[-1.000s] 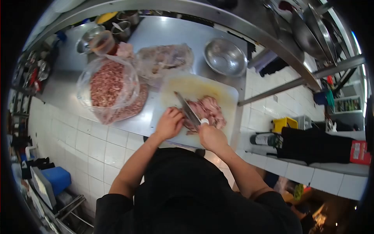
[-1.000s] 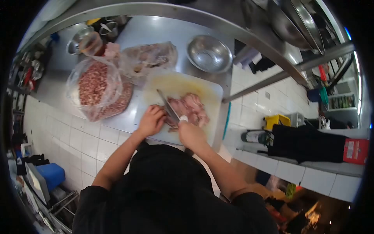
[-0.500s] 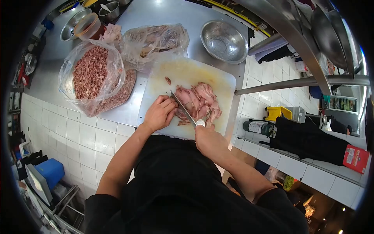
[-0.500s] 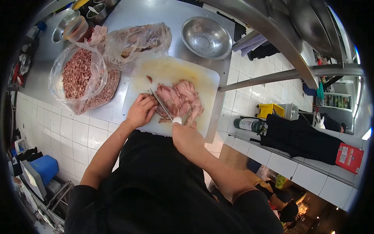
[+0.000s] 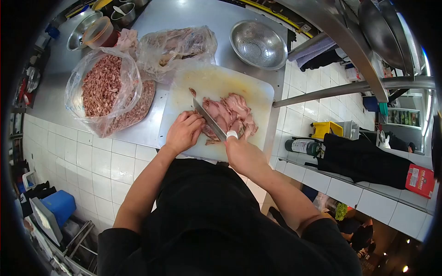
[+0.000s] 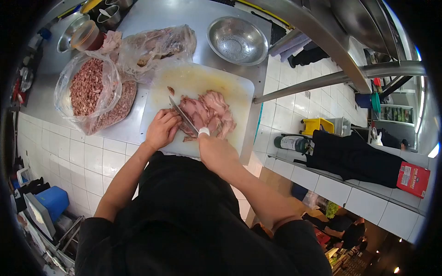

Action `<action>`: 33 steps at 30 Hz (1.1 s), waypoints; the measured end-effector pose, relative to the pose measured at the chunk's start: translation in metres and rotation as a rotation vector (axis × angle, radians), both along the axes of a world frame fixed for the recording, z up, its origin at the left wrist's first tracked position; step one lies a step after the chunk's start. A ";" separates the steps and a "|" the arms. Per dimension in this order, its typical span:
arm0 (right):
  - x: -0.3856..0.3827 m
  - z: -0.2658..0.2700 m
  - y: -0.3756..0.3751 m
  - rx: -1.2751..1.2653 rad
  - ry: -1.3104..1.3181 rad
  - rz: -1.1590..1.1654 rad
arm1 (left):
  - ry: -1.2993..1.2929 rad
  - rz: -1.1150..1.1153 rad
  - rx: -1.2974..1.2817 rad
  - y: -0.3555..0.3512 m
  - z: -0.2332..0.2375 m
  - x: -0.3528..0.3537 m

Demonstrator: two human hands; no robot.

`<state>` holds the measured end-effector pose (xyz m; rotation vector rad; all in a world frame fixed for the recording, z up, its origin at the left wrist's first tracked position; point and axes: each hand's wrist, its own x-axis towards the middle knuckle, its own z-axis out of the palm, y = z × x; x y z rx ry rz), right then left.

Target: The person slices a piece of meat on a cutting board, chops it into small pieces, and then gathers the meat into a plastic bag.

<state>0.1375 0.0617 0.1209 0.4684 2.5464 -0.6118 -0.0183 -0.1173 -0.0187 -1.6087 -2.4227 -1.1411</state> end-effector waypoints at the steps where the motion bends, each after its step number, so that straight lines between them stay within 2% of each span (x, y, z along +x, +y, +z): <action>1: 0.008 0.003 -0.001 0.017 0.012 0.031 | 0.005 0.005 0.003 0.000 -0.002 0.001; 4: 0.021 -0.030 -0.014 0.126 0.109 0.078 | 0.011 -0.005 0.008 -0.001 -0.008 -0.001; 7: -0.007 -0.079 -0.019 0.033 0.115 -0.008 | 0.012 0.063 -0.009 -0.001 -0.010 -0.006; 9: -0.023 -0.089 -0.017 0.006 0.153 -0.016 | -0.002 0.059 0.010 -0.002 -0.010 0.000; 11: -0.028 -0.087 -0.012 -0.014 0.204 -0.038 | -0.003 0.040 0.035 0.000 -0.009 0.000; 14: -0.030 -0.053 -0.003 -0.025 0.195 -0.024 | -0.020 0.051 0.042 -0.004 -0.008 0.004; 16: -0.025 -0.016 -0.001 0.027 0.051 0.024 | -0.011 0.060 0.024 -0.003 -0.008 0.001; 18: -0.008 -0.006 -0.001 0.007 0.050 0.020 | 0.013 0.047 0.020 -0.003 -0.009 -0.001; 22: 0.001 -0.012 -0.007 0.005 0.011 0.047 | -0.006 0.033 0.034 -0.001 -0.008 -0.001; 25: -0.015 -0.068 -0.018 0.054 0.055 0.007 | -0.039 0.033 0.040 -0.003 -0.011 -0.003; 27: -0.035 -0.075 -0.013 0.005 0.120 0.004 | -0.036 0.033 0.030 -0.003 -0.011 -0.004; 30: -0.040 -0.064 -0.007 -0.040 0.196 -0.014 | -0.031 0.014 0.098 0.000 -0.006 -0.002; 33: -0.034 -0.028 -0.003 -0.030 0.131 0.024 | -0.044 0.051 0.034 -0.007 -0.007 0.004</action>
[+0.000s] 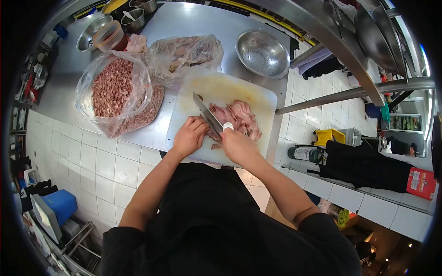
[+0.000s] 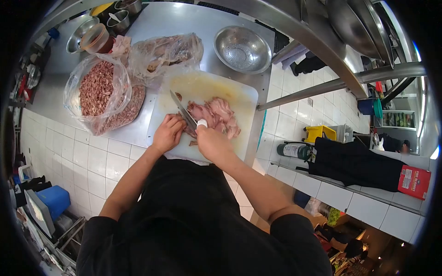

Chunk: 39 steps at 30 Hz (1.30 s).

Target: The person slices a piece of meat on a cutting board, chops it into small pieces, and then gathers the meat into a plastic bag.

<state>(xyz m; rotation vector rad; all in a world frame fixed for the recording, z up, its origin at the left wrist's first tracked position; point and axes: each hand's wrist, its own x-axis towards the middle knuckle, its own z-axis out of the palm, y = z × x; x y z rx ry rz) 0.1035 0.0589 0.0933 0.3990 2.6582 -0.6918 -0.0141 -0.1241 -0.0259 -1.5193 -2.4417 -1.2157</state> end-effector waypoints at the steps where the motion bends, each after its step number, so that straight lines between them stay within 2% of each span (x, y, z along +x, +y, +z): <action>1: 0.003 0.009 0.002 0.020 -0.057 0.021 | 0.028 -0.002 -0.014 0.001 0.000 0.000; 4: 0.023 0.011 -0.002 0.027 -0.126 0.023 | 0.055 -0.014 -0.023 0.004 -0.001 -0.003; 8: 0.018 -0.037 -0.018 0.109 -0.114 0.064 | 0.023 -0.002 -0.067 0.000 -0.008 -0.007; 11: -0.002 -0.063 -0.003 -0.035 0.127 -0.015 | -0.020 0.010 0.013 0.003 -0.005 -0.004; 17: -0.014 0.019 0.002 0.047 -0.035 0.048 | 0.015 0.024 -0.013 -0.002 0.003 0.000; 20: 0.001 0.019 -0.005 0.043 -0.097 0.085 | 0.005 0.004 0.008 -0.001 0.000 -0.001; 24: -0.005 -0.041 -0.018 0.024 -0.085 0.055 | -0.009 0.004 -0.035 -0.006 -0.008 -0.003; 26: -0.025 -0.054 -0.011 -0.028 0.027 0.046 | -0.053 0.037 0.032 -0.004 -0.007 -0.008; 30: -0.033 -0.044 -0.010 -0.011 0.002 0.046 | -0.024 -0.026 0.014 -0.005 -0.005 -0.003; 33: -0.036 -0.023 -0.003 0.009 0.069 0.068 | -0.094 0.036 0.057 -0.005 -0.006 -0.008; 35: -0.037 0.006 0.000 0.021 -0.077 0.091 | -0.054 0.036 0.029 -0.004 -0.004 -0.007; 39: -0.014 -0.024 -0.015 0.023 -0.016 0.089 | -0.055 0.000 0.021 -0.005 -0.006 -0.010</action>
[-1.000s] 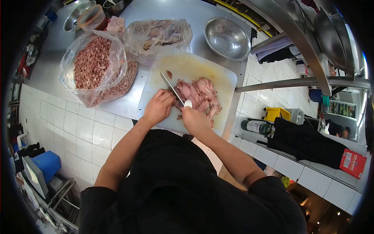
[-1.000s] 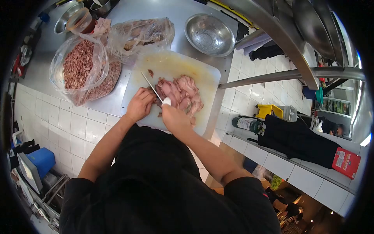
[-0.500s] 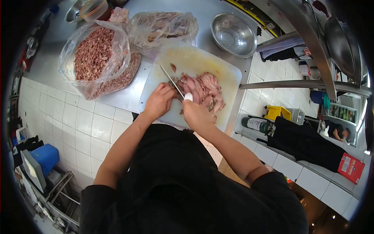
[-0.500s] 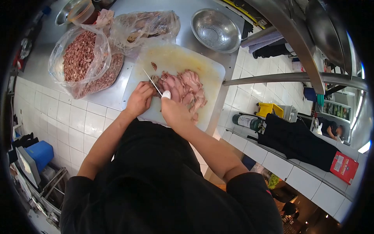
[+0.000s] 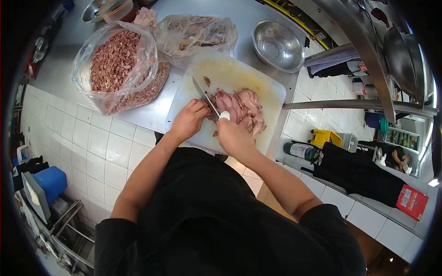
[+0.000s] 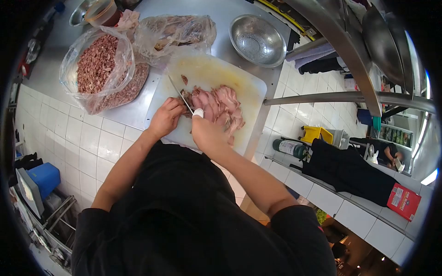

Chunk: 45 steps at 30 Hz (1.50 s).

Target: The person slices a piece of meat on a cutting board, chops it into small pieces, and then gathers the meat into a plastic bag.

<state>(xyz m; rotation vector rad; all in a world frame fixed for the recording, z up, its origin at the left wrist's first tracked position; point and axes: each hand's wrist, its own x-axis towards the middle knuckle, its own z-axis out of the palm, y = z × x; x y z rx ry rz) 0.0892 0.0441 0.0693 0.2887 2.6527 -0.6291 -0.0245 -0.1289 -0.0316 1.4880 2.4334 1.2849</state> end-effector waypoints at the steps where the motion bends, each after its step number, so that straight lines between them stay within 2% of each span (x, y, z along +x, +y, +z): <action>1: -0.003 -0.014 -0.004 -0.020 -0.012 -0.056 | -0.014 -0.007 0.012 0.000 0.000 0.000; 3: -0.010 -0.021 -0.001 -0.042 -0.013 -0.112 | -0.017 -0.013 0.021 -0.003 0.001 0.000; 5: -0.018 0.001 0.006 -0.047 0.010 -0.045 | 0.019 -0.016 0.014 -0.002 0.000 -0.002; 9: -0.014 -0.006 -0.006 0.046 -0.008 -0.032 | 0.034 -0.006 0.006 -0.004 -0.002 -0.005; 11: -0.018 -0.020 -0.008 -0.072 -0.051 -0.116 | 0.036 -0.023 0.024 -0.003 -0.001 -0.007; 14: -0.028 0.007 0.007 -0.082 -0.077 -0.062 | 0.035 -0.072 -0.040 -0.009 -0.001 -0.011; 15: -0.025 -0.005 0.003 -0.080 -0.075 -0.060 | 0.037 -0.070 -0.039 -0.008 0.000 -0.012; 17: -0.012 -0.040 -0.012 -0.059 0.219 -0.069 | 0.024 -0.073 -0.061 -0.012 0.002 -0.011; 21: -0.017 -0.026 -0.012 -0.139 0.086 -0.161 | 0.060 -0.126 -0.014 -0.016 -0.002 -0.013; 23: -0.022 -0.014 0.000 -0.151 0.117 -0.101 | 0.094 -0.133 -0.029 -0.015 0.001 -0.020; 26: -0.019 -0.049 -0.028 -0.152 0.129 -0.214 | 0.099 -0.119 -0.059 -0.018 0.004 -0.020; 29: -0.028 -0.034 -0.008 -0.287 0.093 -0.225 | 0.096 -0.150 -0.061 -0.019 0.007 -0.024; 30: -0.023 -0.026 -0.001 -0.279 0.112 -0.254 | 0.111 -0.181 -0.052 -0.016 0.007 -0.025; 32: -0.008 -0.011 0.012 -0.195 0.322 -0.160 | 0.071 -0.138 -0.017 -0.015 0.002 -0.022; 36: 0.030 0.026 0.061 -0.012 0.289 -0.289 | 0.130 -0.129 -0.084 0.001 0.006 -0.020; 40: 0.070 0.017 0.111 0.194 0.233 -0.448 | 0.200 -0.119 -0.078 0.051 0.032 -0.009; 42: 0.087 0.009 0.127 0.277 0.167 -0.505 | 0.306 -0.195 -0.260 0.078 0.030 0.001; 43: 0.093 0.002 0.132 0.277 0.173 -0.512 | 0.313 -0.201 -0.259 0.089 0.028 -0.001; 45: 0.109 -0.012 0.140 0.278 0.131 -0.518 | 0.322 -0.309 -0.484 0.111 0.024 -0.001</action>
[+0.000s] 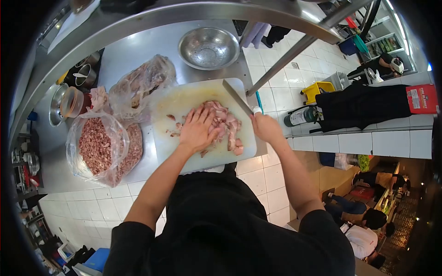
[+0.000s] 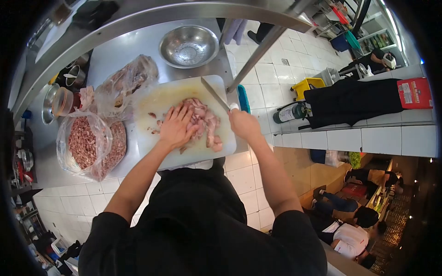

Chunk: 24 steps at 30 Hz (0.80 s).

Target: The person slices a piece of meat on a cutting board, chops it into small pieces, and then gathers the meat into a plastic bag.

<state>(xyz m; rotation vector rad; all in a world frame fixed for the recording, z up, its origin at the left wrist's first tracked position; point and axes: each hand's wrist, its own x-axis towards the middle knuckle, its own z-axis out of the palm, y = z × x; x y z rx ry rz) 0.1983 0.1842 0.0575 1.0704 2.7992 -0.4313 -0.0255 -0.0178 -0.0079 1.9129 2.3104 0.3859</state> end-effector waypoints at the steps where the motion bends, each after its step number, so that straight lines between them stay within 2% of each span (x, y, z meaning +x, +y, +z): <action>1: 0.005 -0.001 0.001 -0.005 0.004 0.007 | 0.004 0.007 -0.005 0.004 0.000 0.000; 3: 0.012 -0.009 0.000 -0.087 0.059 -0.027 | -0.020 -0.092 0.000 0.000 0.003 -0.008; 7: 0.051 -0.034 0.005 -0.229 0.245 -0.016 | 0.063 -0.084 -0.075 -0.004 0.013 0.004; 9: 0.084 -0.037 0.008 -0.580 0.384 -0.089 | 0.317 -0.002 -0.050 -0.003 0.021 0.015; 11: 0.119 -0.012 0.008 -1.064 0.363 -0.273 | 0.240 -0.004 -0.092 0.000 0.040 0.041; 13: 0.169 -0.032 0.008 -1.277 0.305 -0.317 | 0.154 -0.002 -0.135 0.001 0.040 0.071; 15: 0.196 -0.032 0.003 -1.361 0.211 -0.336 | -0.184 -0.196 -0.019 -0.003 0.018 0.099; 16: 0.203 -0.033 0.000 -1.426 0.121 -0.367 | -0.179 -0.190 -0.032 -0.002 0.021 0.116; 18: 0.198 -0.044 -0.017 -1.433 0.147 -0.305 | -0.293 0.033 0.066 0.000 0.026 0.148; 21: 0.178 -0.051 -0.035 -1.433 0.174 -0.234 | -0.309 0.128 0.122 0.000 0.022 0.169; 24: 0.171 -0.029 -0.027 -1.405 0.135 -0.198 | -0.303 0.187 0.203 0.003 0.038 0.176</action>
